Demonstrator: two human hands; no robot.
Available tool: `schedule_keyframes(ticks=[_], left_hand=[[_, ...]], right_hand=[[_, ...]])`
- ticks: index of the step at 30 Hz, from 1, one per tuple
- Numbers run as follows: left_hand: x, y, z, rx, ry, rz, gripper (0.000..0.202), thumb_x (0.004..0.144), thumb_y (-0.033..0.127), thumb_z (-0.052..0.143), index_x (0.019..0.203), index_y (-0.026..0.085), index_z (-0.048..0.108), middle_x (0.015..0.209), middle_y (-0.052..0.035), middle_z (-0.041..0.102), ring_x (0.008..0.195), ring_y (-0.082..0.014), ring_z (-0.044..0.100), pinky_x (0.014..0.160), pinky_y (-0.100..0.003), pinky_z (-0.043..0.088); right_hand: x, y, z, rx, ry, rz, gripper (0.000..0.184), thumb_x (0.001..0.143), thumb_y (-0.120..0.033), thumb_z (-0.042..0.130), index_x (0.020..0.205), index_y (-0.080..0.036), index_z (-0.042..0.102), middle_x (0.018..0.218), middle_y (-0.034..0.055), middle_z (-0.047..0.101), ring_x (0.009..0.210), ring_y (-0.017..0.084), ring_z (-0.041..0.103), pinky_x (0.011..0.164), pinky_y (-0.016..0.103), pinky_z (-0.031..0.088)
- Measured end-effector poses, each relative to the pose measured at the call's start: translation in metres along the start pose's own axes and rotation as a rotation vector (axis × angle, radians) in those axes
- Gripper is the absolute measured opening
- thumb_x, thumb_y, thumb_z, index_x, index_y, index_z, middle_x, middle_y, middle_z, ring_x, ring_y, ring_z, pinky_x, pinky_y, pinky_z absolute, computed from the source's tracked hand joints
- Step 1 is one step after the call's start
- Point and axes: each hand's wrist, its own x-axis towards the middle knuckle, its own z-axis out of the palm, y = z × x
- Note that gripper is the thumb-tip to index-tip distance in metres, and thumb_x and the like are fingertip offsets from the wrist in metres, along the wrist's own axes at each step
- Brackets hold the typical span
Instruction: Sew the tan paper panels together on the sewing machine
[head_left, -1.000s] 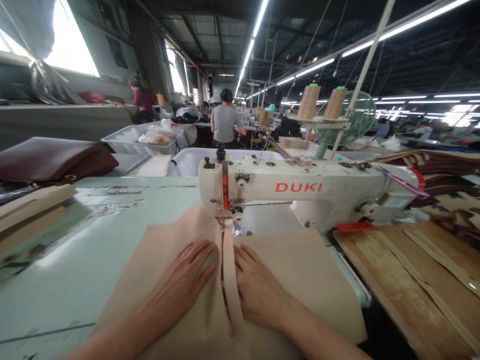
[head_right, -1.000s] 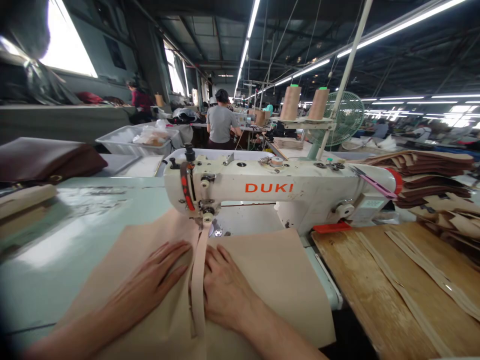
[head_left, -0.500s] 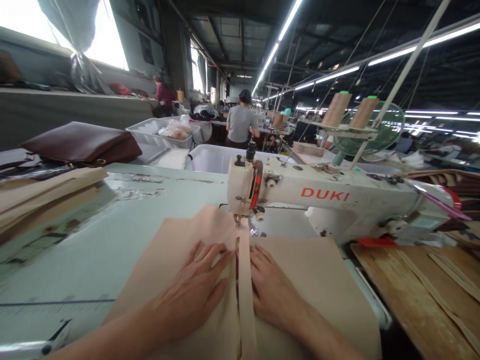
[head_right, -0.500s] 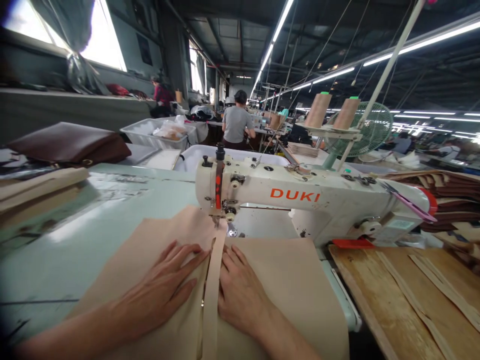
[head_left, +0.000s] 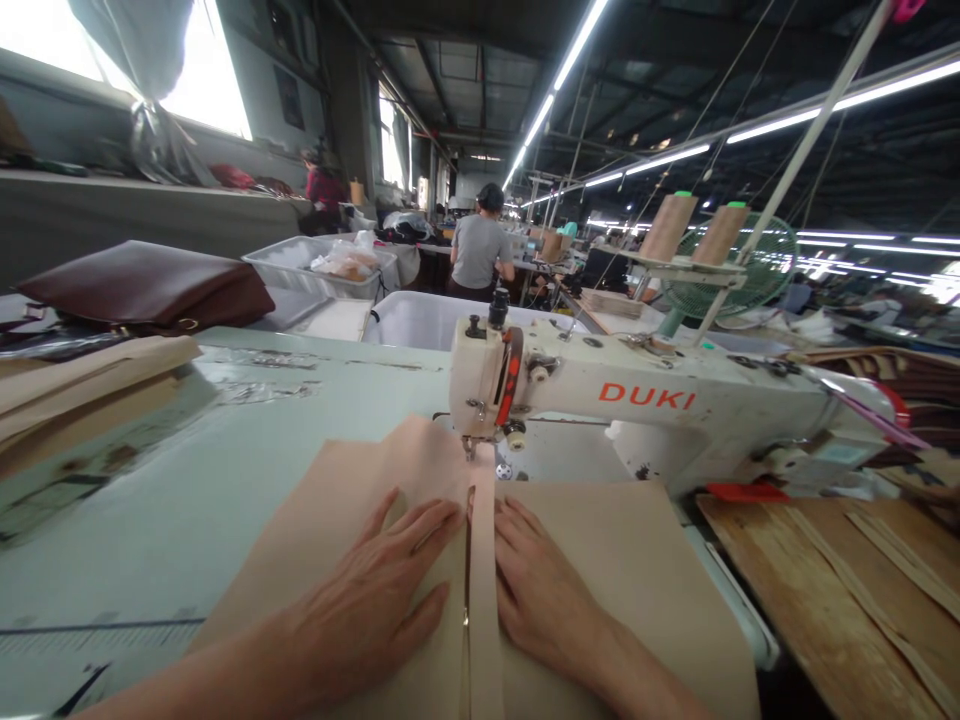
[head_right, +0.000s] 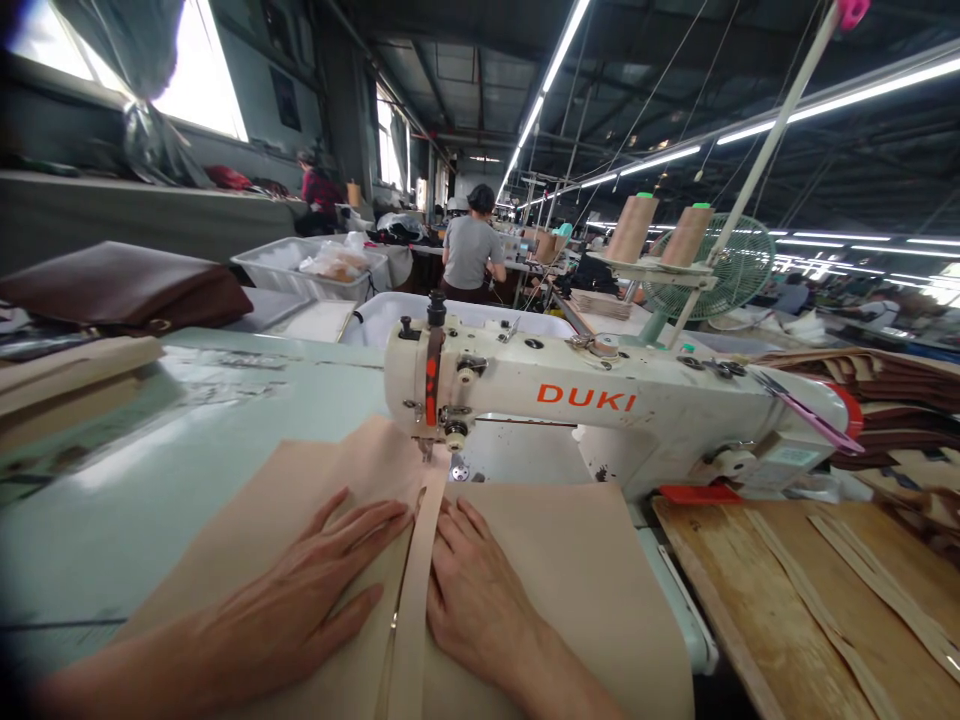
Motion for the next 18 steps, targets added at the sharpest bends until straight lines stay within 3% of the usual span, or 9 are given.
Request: schedule_keyframes(ticks=[6,9,12,15,18], left_hand=[[0.008,0.003,0.001,0.0,0.051,-0.019,0.055,0.096,0.025,0.052,0.147,0.025,0.034,0.138,-0.0069,0.056,0.126,-0.025,0.054,0.12,-0.056,0.02],[0.009,0.002,0.004,0.027,0.075,-0.013,0.056,0.094,0.026,0.056,0.146,0.025,0.034,0.137,-0.0066,0.057,0.126,-0.0256,0.054,0.119,-0.054,0.024],[0.009,0.0,0.007,0.062,0.093,0.001,0.057,0.094,0.03,0.058,0.146,0.025,0.036,0.138,-0.0065,0.056,0.128,-0.027,0.052,0.119,-0.054,0.025],[0.009,-0.002,0.009,0.109,0.125,0.017,0.058,0.093,0.031,0.059,0.146,0.024,0.037,0.142,-0.0073,0.054,0.131,-0.0275,0.05,0.118,-0.051,0.029],[0.012,-0.003,0.012,0.178,0.189,0.052,0.06,0.091,0.03,0.059,0.147,0.02,0.038,0.145,-0.009,0.051,0.134,-0.0274,0.047,0.117,-0.046,0.032]], right_hand=[[0.003,0.005,-0.006,0.101,0.024,0.01,0.042,0.093,-0.011,0.045,0.132,-0.017,0.057,0.142,0.0087,0.052,0.138,0.02,0.041,0.122,0.041,0.025],[0.007,0.008,-0.017,0.143,0.209,0.145,0.034,0.092,-0.009,0.043,0.117,-0.017,0.064,0.136,0.0096,0.057,0.13,0.02,0.05,0.114,0.038,0.039],[0.013,0.007,-0.025,0.085,0.413,0.243,0.032,0.091,-0.007,0.04,0.112,-0.015,0.063,0.126,0.0121,0.06,0.121,0.021,0.055,0.107,0.04,0.046],[0.016,0.006,-0.02,0.033,0.286,0.115,0.034,0.093,-0.009,0.043,0.121,-0.017,0.06,0.128,0.0096,0.06,0.124,0.022,0.053,0.11,0.042,0.042],[0.018,0.011,-0.007,-0.057,0.128,0.035,0.041,0.098,-0.015,0.042,0.138,-0.019,0.051,0.141,0.0075,0.053,0.134,0.023,0.045,0.117,0.05,0.031]])
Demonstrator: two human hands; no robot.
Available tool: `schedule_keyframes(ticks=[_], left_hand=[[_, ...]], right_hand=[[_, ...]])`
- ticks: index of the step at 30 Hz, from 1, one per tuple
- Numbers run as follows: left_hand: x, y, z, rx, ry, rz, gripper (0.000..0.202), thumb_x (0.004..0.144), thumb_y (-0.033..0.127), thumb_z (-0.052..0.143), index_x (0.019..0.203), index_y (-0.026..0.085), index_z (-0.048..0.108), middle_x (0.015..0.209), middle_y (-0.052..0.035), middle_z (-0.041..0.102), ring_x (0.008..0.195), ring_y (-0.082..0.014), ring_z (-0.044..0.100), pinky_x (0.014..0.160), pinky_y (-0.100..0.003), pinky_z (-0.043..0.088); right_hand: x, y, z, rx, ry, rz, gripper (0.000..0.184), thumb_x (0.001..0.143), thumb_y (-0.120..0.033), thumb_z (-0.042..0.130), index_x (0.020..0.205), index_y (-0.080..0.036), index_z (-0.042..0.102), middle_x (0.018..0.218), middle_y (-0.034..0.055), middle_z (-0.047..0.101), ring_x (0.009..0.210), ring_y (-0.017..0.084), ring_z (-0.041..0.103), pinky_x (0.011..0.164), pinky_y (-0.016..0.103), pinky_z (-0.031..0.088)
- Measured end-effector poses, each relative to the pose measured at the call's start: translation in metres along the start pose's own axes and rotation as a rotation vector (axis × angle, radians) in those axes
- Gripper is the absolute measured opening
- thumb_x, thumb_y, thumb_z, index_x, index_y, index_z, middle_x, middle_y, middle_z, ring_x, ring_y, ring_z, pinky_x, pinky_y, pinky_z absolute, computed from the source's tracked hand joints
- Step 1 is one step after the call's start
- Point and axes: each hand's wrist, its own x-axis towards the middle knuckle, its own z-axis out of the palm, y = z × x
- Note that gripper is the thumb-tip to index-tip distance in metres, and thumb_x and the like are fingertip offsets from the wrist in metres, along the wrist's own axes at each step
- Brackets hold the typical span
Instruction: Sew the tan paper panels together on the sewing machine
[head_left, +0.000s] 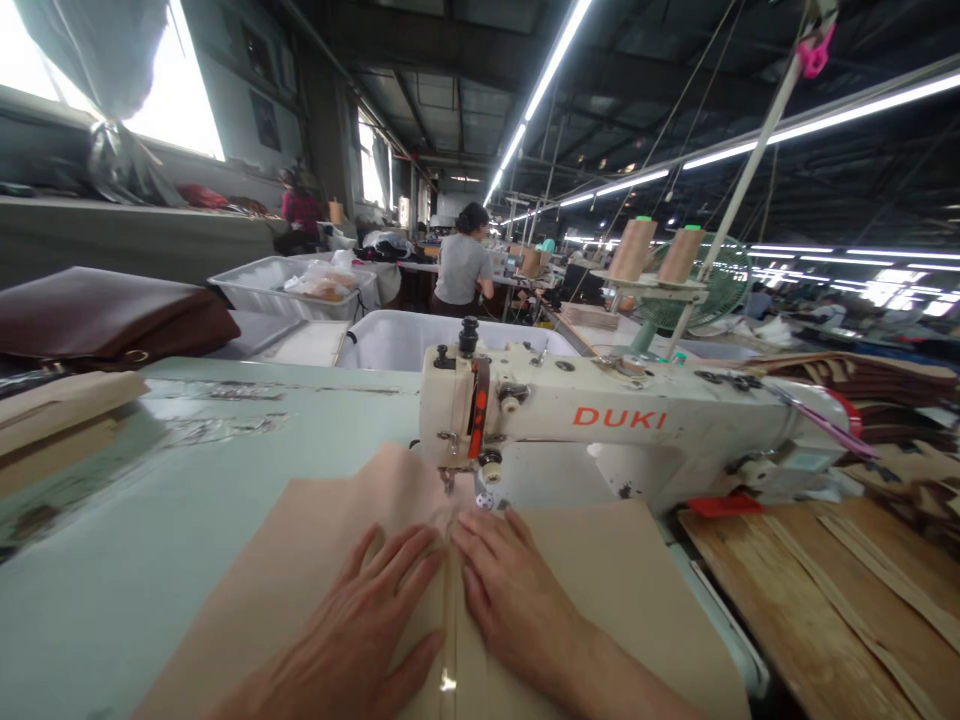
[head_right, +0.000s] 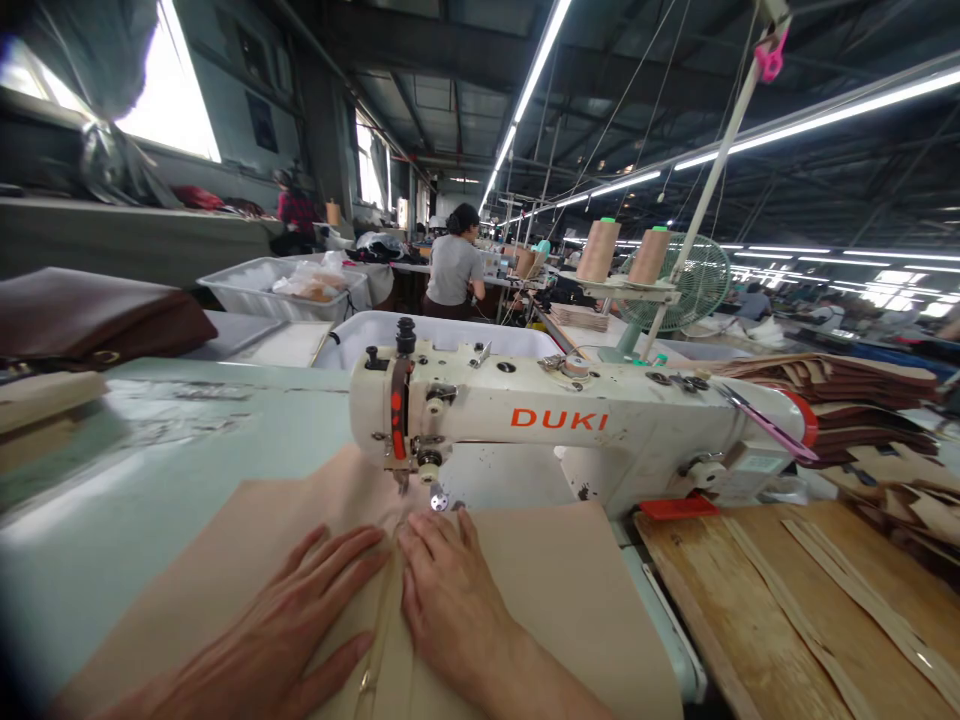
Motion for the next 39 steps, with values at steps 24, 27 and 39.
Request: schedule_keyframes(ticks=[24,27,39], left_hand=[[0.023,-0.012,0.021,0.143,0.074,-0.02,0.063,0.089,0.033,0.057,0.147,0.019,0.036,0.142,-0.0096,0.055,0.131,-0.03,0.049,0.112,-0.049,0.037],[0.023,-0.016,0.023,0.12,0.086,-0.021,0.067,0.088,0.031,0.057,0.149,0.02,0.032,0.141,-0.0099,0.056,0.131,-0.0313,0.049,0.114,-0.05,0.036],[0.013,-0.01,0.004,-0.065,-0.19,-0.098,0.052,0.102,0.038,0.047,0.15,0.022,0.036,0.153,-0.0124,0.042,0.143,-0.0304,0.035,0.116,-0.061,0.026]], right_hand=[[0.018,0.039,0.01,-0.09,-0.067,-0.048,0.046,0.102,-0.018,0.038,0.147,-0.022,0.04,0.147,0.0067,0.048,0.137,0.023,0.044,0.119,0.056,0.026],[0.018,0.041,0.012,-0.089,-0.061,-0.045,0.046,0.102,-0.018,0.038,0.147,-0.021,0.04,0.147,0.0076,0.049,0.137,0.023,0.043,0.12,0.056,0.025],[-0.018,-0.011,-0.028,-0.006,0.134,0.186,0.031,0.096,-0.019,0.047,0.125,-0.018,0.059,0.125,0.0119,0.062,0.114,0.026,0.06,0.096,0.042,0.051]])
